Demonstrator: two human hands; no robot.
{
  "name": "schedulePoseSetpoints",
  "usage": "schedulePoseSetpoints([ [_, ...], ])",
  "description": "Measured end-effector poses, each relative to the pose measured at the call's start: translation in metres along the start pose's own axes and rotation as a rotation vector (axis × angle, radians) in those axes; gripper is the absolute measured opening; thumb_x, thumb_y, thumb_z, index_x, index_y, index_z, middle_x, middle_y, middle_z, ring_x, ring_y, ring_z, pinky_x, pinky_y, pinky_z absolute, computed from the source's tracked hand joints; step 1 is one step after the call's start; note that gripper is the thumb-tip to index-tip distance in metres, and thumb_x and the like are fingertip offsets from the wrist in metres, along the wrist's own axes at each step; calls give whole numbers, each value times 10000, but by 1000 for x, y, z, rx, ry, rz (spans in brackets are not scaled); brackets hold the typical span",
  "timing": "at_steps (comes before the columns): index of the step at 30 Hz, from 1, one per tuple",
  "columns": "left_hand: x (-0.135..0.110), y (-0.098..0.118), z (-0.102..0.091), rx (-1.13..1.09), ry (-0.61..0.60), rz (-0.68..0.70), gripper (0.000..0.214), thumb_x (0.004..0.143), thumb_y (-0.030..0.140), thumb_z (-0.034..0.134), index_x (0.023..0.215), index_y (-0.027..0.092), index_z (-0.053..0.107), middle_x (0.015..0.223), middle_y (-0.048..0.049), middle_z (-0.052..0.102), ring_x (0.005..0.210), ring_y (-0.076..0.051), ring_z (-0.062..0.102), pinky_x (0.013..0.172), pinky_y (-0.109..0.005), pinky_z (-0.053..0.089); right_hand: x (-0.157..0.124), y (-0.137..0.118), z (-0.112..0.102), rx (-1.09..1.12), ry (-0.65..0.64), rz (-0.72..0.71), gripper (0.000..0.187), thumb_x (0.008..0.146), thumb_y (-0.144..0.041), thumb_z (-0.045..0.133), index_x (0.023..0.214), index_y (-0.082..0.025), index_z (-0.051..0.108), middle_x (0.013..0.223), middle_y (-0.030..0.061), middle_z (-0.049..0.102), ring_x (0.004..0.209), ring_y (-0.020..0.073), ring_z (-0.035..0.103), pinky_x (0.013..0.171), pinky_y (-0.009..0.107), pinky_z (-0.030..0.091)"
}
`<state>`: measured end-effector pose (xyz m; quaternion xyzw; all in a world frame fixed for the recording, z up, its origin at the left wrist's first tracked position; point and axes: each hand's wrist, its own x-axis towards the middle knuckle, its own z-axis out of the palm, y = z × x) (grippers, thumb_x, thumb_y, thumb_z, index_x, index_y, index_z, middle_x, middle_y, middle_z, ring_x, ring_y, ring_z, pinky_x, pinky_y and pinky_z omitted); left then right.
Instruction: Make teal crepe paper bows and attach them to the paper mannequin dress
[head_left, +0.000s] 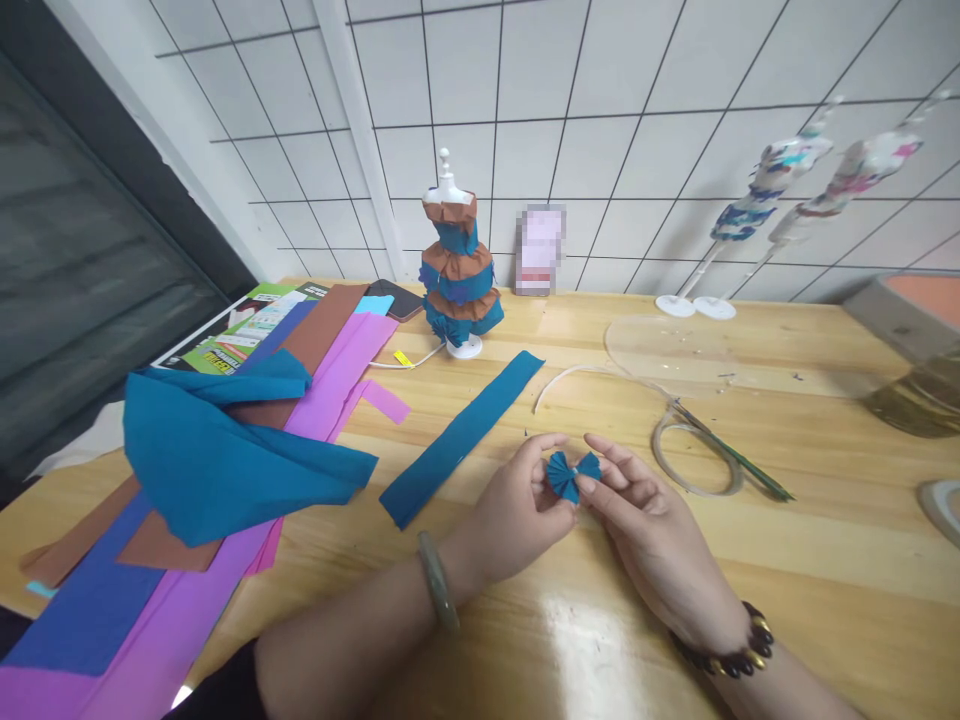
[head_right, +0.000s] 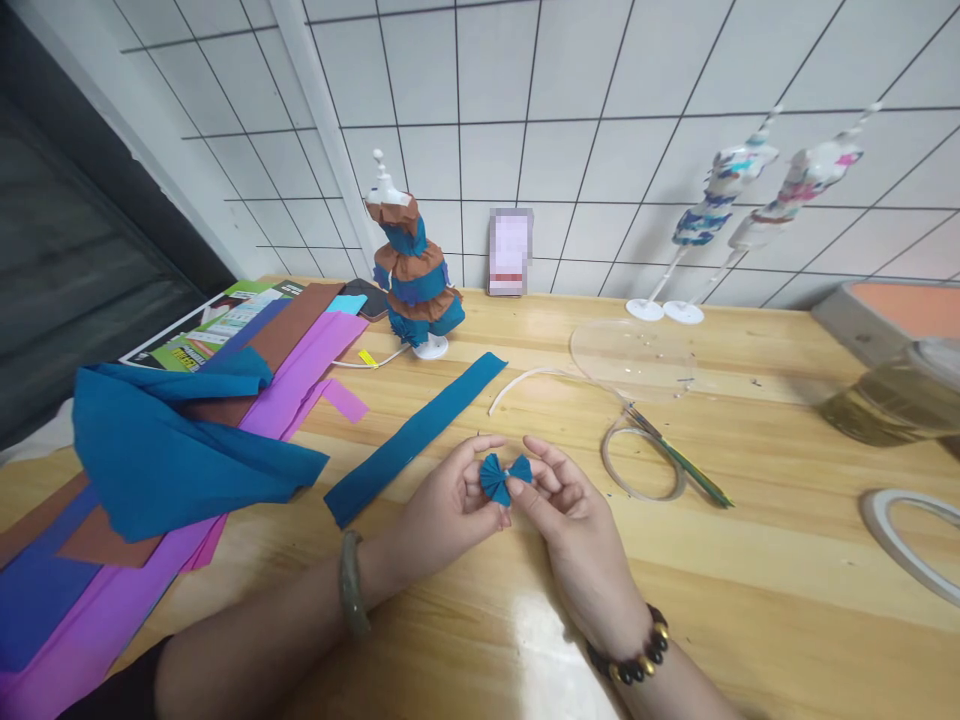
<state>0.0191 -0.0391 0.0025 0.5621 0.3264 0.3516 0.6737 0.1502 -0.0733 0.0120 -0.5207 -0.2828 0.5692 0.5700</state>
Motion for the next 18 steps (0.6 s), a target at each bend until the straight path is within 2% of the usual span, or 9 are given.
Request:
schedulePoseSetpoints([
  [9, -1, -3, 1, 133, 78, 26, 611, 756, 159, 557, 1312, 214, 310, 806, -33, 592, 705, -148, 586, 673, -293, 485, -1, 3, 0, -47, 36, -76, 502, 654, -295, 734, 1119, -243, 551, 791, 1, 613, 755, 142, 590, 715, 273, 498],
  [18, -1, -3, 0, 140, 53, 2, 627, 758, 174, 561, 1322, 220, 291, 792, -32, 598, 689, -147, 591, 654, -290, 488, -3, 3, 2, -104, 58, -118, 488, 660, -327, 721, 1115, -256, 557, 766, -4, 616, 742, 149, 599, 692, 278, 507],
])
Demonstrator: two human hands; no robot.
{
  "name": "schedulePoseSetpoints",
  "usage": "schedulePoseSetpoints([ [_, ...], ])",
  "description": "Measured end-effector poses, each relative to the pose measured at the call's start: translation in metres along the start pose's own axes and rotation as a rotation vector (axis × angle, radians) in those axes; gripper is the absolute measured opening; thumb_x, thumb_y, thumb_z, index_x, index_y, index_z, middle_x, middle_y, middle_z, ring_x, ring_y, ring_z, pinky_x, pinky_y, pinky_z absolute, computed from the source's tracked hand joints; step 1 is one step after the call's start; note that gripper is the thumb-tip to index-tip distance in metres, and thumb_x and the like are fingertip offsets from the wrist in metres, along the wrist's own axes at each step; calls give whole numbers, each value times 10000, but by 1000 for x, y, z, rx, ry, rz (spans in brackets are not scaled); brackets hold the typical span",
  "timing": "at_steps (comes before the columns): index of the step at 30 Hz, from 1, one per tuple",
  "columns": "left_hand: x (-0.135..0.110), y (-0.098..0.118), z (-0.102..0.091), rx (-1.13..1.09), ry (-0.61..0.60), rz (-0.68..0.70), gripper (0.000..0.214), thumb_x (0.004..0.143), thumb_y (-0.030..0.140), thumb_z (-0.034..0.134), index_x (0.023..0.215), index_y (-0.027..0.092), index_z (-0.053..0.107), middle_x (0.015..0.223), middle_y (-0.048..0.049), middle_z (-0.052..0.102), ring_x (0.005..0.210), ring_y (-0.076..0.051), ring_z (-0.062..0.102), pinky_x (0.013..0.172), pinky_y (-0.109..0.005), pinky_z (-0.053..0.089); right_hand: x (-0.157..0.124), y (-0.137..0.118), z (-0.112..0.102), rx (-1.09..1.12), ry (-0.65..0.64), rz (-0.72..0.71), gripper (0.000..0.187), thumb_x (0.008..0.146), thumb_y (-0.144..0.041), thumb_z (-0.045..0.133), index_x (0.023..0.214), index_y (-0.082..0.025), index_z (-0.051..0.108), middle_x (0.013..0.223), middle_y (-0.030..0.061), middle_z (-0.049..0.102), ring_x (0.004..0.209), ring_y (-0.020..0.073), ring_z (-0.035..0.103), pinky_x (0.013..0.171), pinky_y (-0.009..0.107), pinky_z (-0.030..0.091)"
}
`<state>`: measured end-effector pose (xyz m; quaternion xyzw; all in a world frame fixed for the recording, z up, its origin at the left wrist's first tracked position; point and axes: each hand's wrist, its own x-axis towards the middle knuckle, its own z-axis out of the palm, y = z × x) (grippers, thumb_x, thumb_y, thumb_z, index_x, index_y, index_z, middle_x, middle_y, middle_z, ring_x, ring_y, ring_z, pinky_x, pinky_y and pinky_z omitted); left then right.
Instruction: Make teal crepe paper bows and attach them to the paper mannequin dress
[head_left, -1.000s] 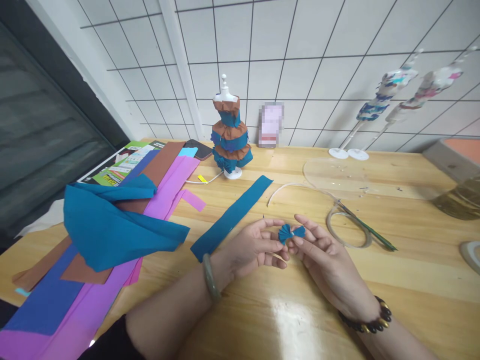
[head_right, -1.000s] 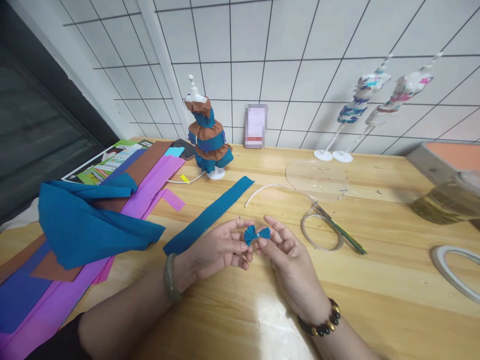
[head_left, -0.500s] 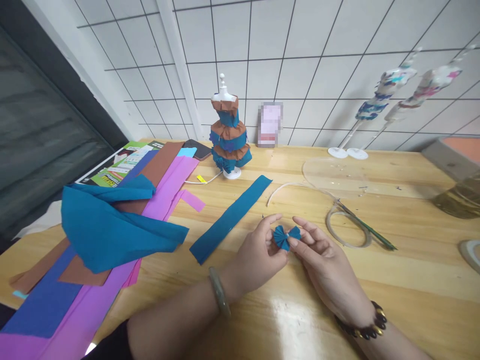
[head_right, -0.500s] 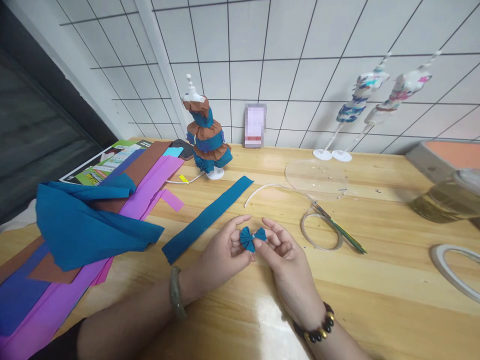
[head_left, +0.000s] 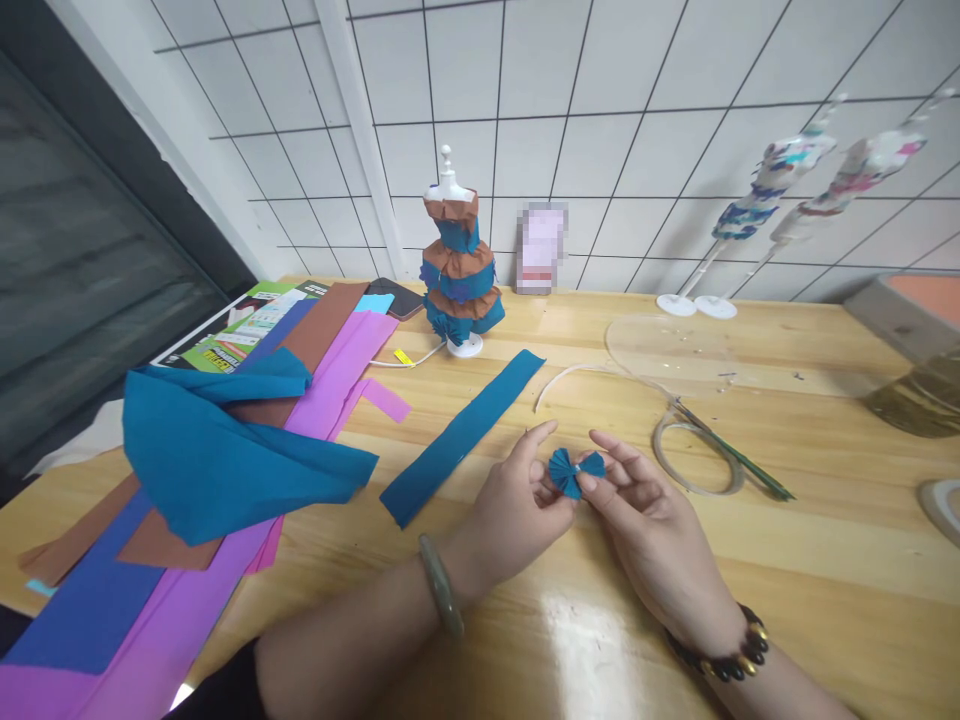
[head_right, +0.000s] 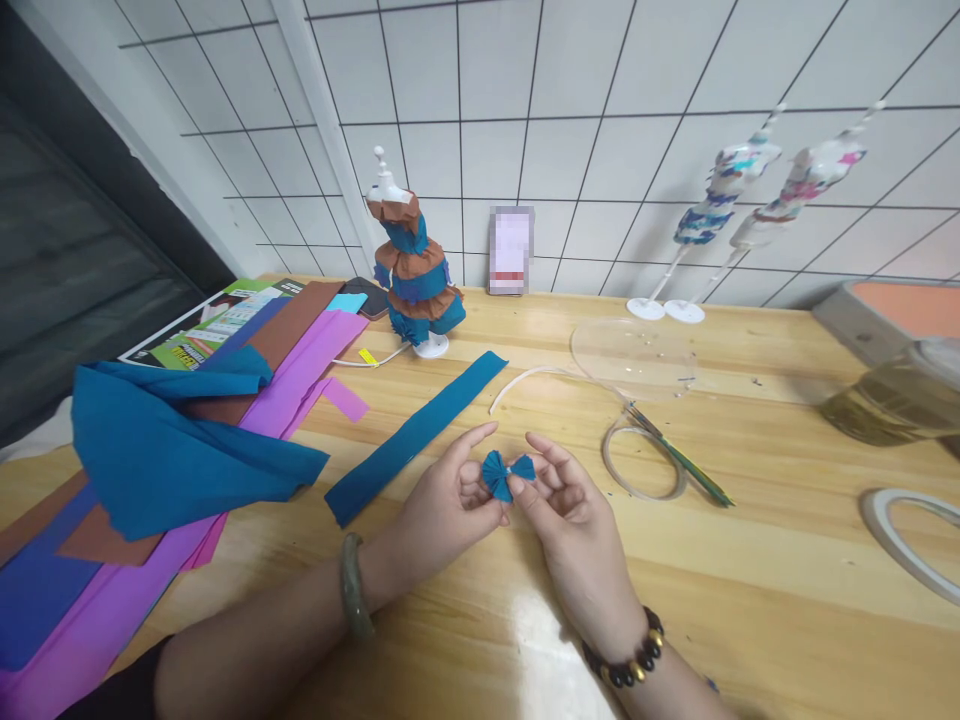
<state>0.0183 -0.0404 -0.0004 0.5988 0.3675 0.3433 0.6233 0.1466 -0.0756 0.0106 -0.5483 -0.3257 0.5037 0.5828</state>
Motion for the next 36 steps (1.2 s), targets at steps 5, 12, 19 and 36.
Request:
schedulePoseSetpoints([
  [5, 0, 5, -4, 26, -33, 14, 613, 751, 175, 564, 1313, 221, 323, 787, -19, 565, 699, -134, 566, 660, -269, 471, 1, 1, -3, 64, -37, 18, 482, 661, -304, 731, 1106, -258, 551, 813, -3, 627, 756, 131, 602, 747, 274, 488],
  [12, 3, 18, -18, 0, 23, 43, 569, 743, 173, 568, 1281, 176, 383, 927, -56, 544, 794, -133, 549, 694, -249, 452, 4, -2, -7, 52, -53, 27, 489, 637, -316, 746, 1086, -251, 564, 763, -14, 615, 769, 144, 598, 778, 300, 469],
  [19, 8, 15, -20, -125, 23, 13, 521, 744, 205, 586, 1232, 143, 416, 761, -8, 551, 685, -108, 536, 635, -239, 444, 1, -3, -4, -48, -190, 60, 494, 620, -379, 745, 1071, -263, 579, 827, 11, 654, 816, 168, 606, 774, 311, 469],
  [36, 11, 19, -29, -191, -132, -116, 604, 756, 240, 593, 1292, 139, 333, 762, -8, 564, 671, -110, 552, 634, -267, 459, 5, -8, -14, -86, -303, 113, 451, 683, -336, 711, 1094, -247, 549, 887, 26, 657, 861, 169, 613, 792, 302, 470],
])
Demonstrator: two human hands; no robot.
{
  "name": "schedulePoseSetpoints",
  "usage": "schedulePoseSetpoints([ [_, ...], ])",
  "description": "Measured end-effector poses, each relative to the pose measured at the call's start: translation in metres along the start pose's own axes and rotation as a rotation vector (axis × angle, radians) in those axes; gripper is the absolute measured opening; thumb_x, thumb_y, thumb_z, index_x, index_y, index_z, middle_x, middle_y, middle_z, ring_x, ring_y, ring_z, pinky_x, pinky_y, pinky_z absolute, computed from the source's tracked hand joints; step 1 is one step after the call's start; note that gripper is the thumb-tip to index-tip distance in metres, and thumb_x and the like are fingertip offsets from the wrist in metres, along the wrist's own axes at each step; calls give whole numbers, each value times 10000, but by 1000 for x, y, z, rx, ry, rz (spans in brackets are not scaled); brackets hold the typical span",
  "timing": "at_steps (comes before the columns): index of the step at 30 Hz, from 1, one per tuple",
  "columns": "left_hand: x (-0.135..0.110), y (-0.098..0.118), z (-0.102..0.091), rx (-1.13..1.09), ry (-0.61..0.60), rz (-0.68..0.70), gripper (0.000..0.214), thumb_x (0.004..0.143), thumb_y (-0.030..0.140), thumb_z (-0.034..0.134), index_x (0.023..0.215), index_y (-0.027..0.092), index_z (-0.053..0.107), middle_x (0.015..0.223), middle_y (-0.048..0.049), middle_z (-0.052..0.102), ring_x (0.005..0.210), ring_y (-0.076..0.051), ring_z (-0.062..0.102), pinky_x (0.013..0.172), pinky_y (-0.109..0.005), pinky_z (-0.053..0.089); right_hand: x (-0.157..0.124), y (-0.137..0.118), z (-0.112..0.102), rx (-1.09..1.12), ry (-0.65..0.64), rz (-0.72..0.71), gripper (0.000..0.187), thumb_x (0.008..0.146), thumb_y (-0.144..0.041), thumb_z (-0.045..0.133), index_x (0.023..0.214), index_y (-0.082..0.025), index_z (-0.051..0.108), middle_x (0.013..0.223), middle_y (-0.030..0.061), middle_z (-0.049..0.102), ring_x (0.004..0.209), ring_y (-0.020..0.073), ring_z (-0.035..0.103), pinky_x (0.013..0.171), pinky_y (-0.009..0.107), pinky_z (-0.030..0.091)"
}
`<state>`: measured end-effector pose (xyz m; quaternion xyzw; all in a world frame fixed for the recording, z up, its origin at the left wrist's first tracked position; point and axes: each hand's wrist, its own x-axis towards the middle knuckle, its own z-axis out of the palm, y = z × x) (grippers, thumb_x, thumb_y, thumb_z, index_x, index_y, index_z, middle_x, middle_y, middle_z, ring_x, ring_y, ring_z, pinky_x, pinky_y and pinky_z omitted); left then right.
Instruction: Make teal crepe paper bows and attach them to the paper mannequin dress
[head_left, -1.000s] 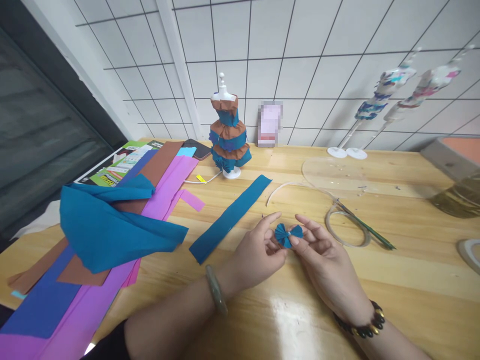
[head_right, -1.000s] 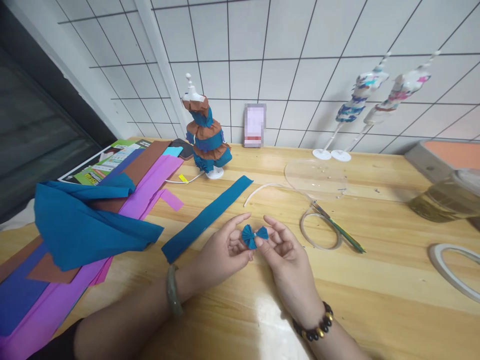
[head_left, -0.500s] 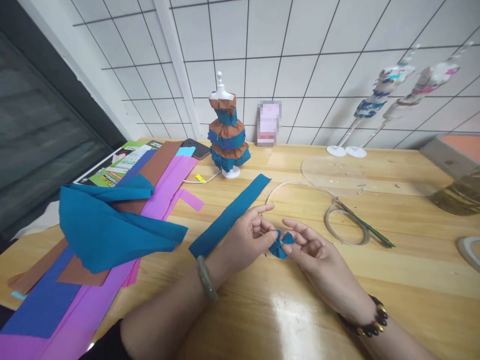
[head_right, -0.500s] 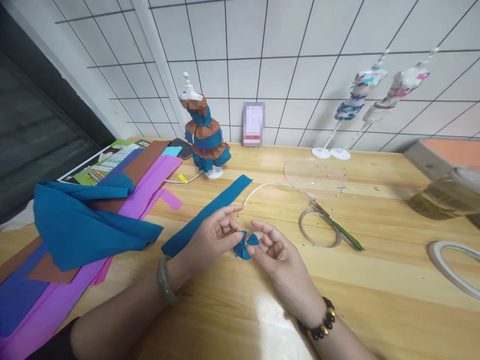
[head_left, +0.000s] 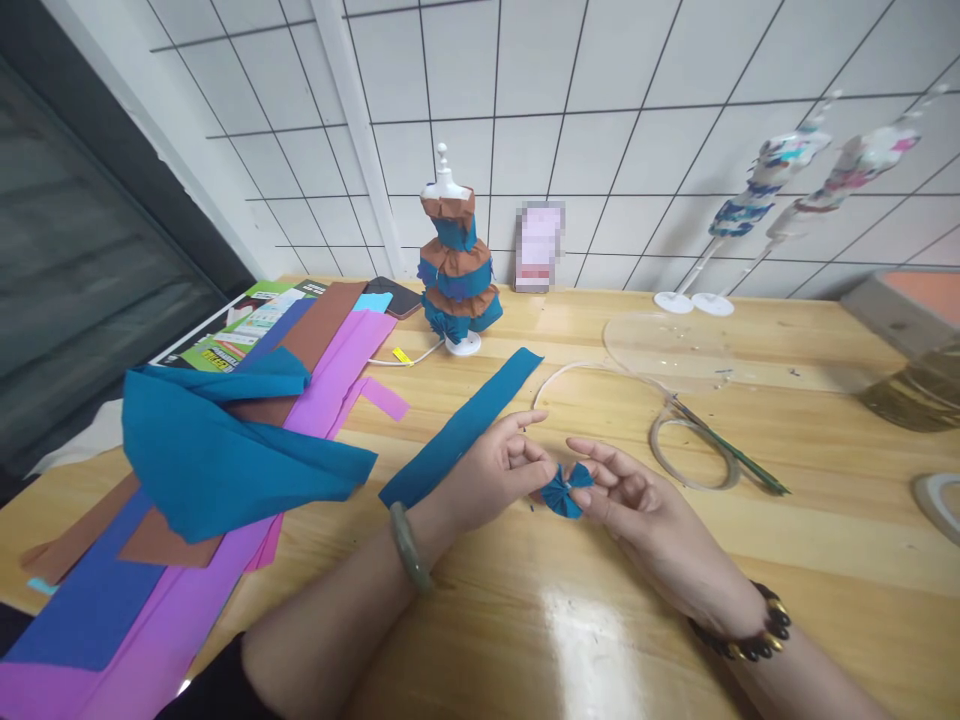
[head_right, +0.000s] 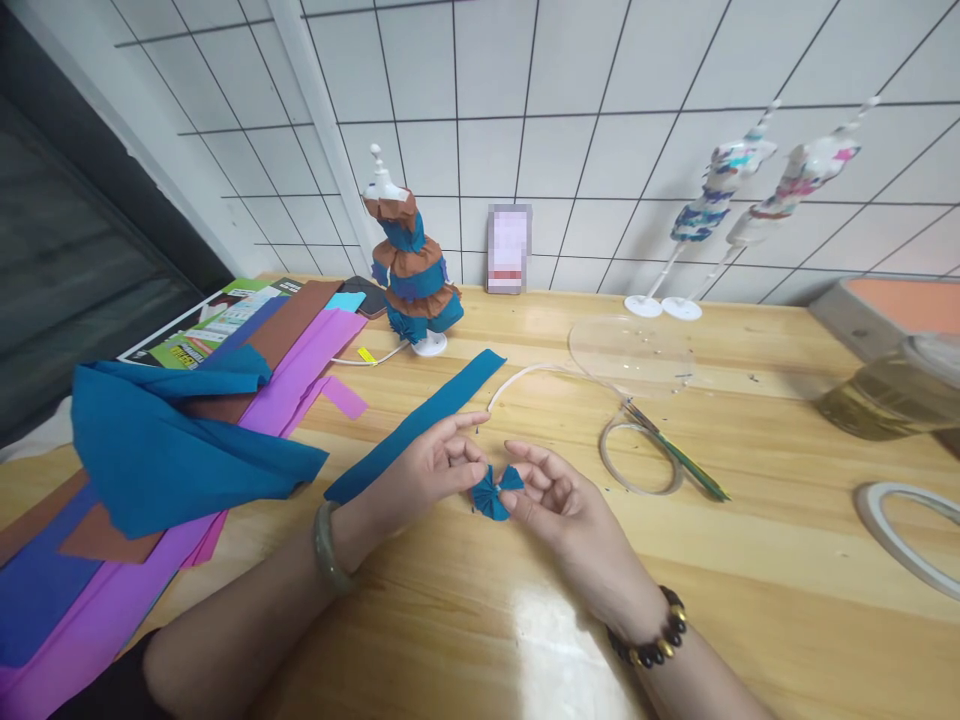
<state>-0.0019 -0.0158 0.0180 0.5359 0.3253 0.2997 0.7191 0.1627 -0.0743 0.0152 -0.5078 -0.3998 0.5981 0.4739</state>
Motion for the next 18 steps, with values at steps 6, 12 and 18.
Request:
schedulePoseSetpoints([
  [6, 0, -8, 1, 4, -68, -24, 686, 713, 181, 629, 1310, 156, 293, 793, -23, 573, 722, -136, 580, 640, -288, 483, 3, 0, 0, -3, 22, -44, 493, 671, -348, 717, 1108, -232, 522, 847, 23, 655, 813, 170, 635, 762, 303, 501],
  [12, 0, -8, 0, 74, -21, 12, 623, 731, 175, 596, 1298, 168, 337, 742, -4, 564, 689, -126, 566, 646, -305, 492, 2, -2, 3, -108, 16, -46, 522, 659, -407, 709, 1110, -223, 522, 872, 48, 677, 858, 195, 640, 775, 319, 512],
  [18, 0, -6, -1, 99, -14, 20, 596, 728, 183, 606, 1277, 168, 373, 744, 0, 569, 681, -118, 564, 667, -293, 475, 0, -3, 3, -131, 5, -38, 524, 666, -411, 702, 1115, -218, 511, 897, 58, 670, 887, 199, 633, 789, 319, 509],
])
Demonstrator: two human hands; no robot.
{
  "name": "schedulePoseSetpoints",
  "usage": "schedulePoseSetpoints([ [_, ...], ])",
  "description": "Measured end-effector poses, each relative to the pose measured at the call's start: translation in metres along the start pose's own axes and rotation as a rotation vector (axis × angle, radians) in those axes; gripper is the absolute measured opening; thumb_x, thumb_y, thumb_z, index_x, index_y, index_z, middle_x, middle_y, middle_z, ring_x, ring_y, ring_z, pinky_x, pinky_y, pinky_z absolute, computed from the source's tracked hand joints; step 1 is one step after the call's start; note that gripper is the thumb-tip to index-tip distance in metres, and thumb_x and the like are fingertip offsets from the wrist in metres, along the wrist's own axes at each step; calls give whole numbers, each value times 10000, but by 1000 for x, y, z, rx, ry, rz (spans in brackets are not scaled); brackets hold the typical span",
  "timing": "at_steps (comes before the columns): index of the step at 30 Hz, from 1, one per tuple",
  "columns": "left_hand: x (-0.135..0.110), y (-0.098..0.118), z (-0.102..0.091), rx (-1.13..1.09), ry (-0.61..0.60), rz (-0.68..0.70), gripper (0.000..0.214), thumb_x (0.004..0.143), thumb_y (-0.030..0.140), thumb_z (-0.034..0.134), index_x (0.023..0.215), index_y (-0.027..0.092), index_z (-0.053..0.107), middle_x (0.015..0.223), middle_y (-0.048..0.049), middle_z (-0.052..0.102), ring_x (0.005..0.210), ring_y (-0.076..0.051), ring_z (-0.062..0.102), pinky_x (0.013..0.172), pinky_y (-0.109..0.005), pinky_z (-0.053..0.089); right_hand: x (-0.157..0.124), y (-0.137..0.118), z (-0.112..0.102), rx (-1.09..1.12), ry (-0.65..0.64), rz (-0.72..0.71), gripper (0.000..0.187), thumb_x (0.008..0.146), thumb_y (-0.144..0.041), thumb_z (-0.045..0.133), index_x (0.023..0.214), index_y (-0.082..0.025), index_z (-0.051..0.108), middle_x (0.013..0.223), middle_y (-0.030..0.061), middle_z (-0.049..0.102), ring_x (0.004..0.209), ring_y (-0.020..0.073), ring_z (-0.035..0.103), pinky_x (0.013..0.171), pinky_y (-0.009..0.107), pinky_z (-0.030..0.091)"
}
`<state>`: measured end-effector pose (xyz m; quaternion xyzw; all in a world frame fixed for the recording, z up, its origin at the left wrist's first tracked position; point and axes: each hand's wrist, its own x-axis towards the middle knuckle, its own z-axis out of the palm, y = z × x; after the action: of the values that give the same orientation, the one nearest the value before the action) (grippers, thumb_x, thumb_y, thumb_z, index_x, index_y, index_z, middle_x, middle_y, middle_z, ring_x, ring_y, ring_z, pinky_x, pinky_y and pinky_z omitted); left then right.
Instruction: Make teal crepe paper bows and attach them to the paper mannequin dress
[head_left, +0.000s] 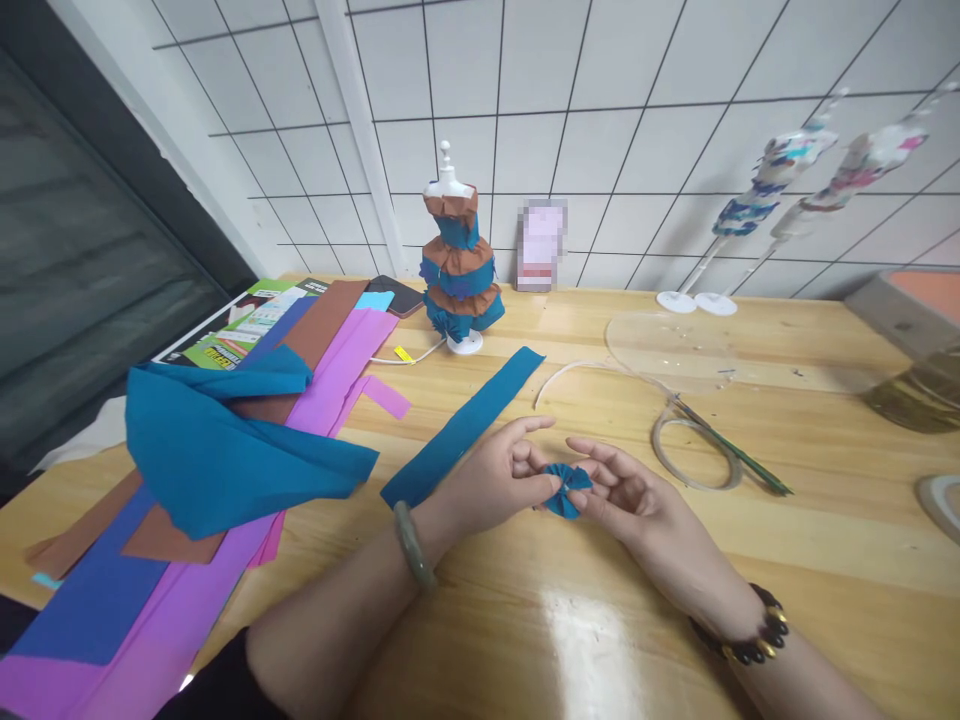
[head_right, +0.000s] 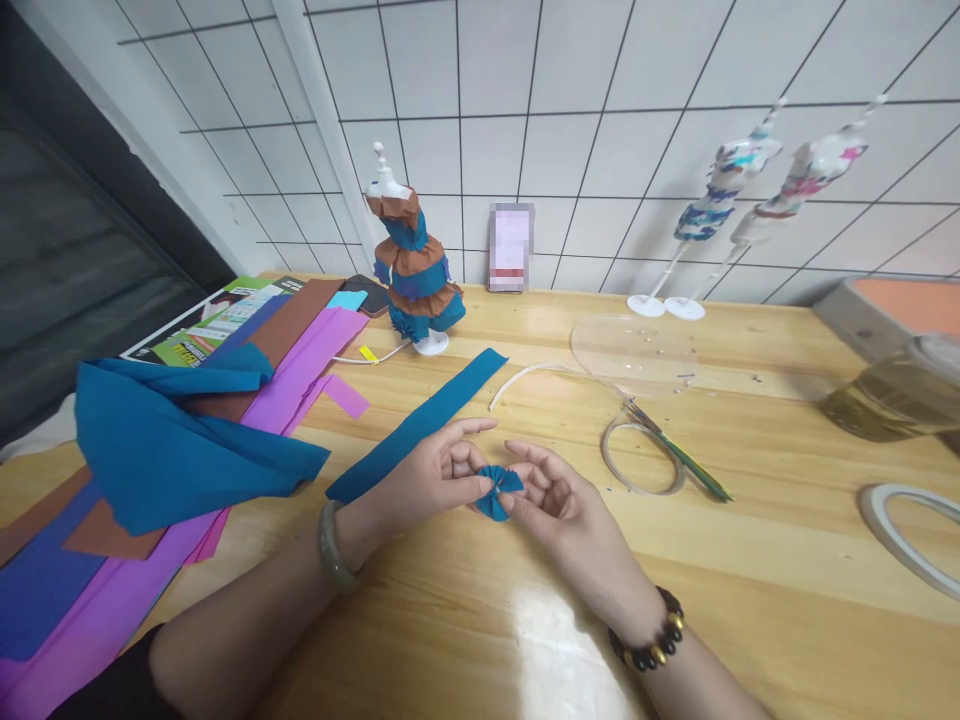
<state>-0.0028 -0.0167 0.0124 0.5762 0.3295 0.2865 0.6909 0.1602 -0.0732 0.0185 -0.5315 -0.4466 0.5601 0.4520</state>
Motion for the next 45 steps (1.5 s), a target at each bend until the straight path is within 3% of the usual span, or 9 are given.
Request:
schedulePoseSetpoints([
  [6, 2, 3, -2, -86, -42, -94, 629, 763, 264, 585, 1321, 160, 314, 779, -28, 579, 638, -122, 572, 627, -298, 475, 1, 2, -2, 5, 30, -22, 481, 684, -370, 695, 1098, -217, 506, 841, 33, 653, 864, 177, 631, 765, 281, 515],
  [11, 2, -2, 1, -101, -54, -64, 669, 717, 202, 629, 1313, 169, 325, 802, -31, 578, 708, -137, 579, 629, -288, 478, 2, 4, -1, 14, 40, -45, 490, 687, -355, 690, 1116, -219, 496, 837, 25, 641, 828, 165, 631, 758, 281, 518],
  [18, 1, 0, 8, -125, 29, -100, 658, 688, 167, 646, 1280, 129, 361, 803, -64, 631, 729, -150, 594, 634, -282, 472, 2, 8, 2, -9, 77, -77, 500, 698, -343, 679, 1149, -224, 499, 889, 29, 629, 796, 140, 623, 746, 270, 526],
  [30, 3, 3, 12, -145, 86, -104, 616, 704, 167, 621, 1261, 100, 366, 676, 6, 569, 619, -105, 550, 581, -246, 448, -1, 3, 6, 0, 88, -61, 516, 670, -355, 693, 1142, -233, 523, 886, 36, 635, 869, 185, 635, 750, 304, 532],
  [37, 3, -1, 10, -106, 90, -30, 573, 706, 186, 616, 1235, 132, 402, 629, 42, 511, 575, -93, 507, 560, -239, 427, -2, 5, 6, 9, 97, -27, 610, 665, -373, 697, 1215, -235, 472, 992, 64, 614, 829, 173, 639, 782, 330, 519],
  [45, 2, 0, 11, -86, 123, -54, 545, 708, 180, 603, 1219, 144, 417, 621, 55, 471, 581, -90, 495, 575, -239, 420, -2, 3, 4, 18, 131, -11, 617, 649, -336, 715, 1217, -237, 496, 1144, 100, 605, 834, 190, 646, 784, 364, 522],
])
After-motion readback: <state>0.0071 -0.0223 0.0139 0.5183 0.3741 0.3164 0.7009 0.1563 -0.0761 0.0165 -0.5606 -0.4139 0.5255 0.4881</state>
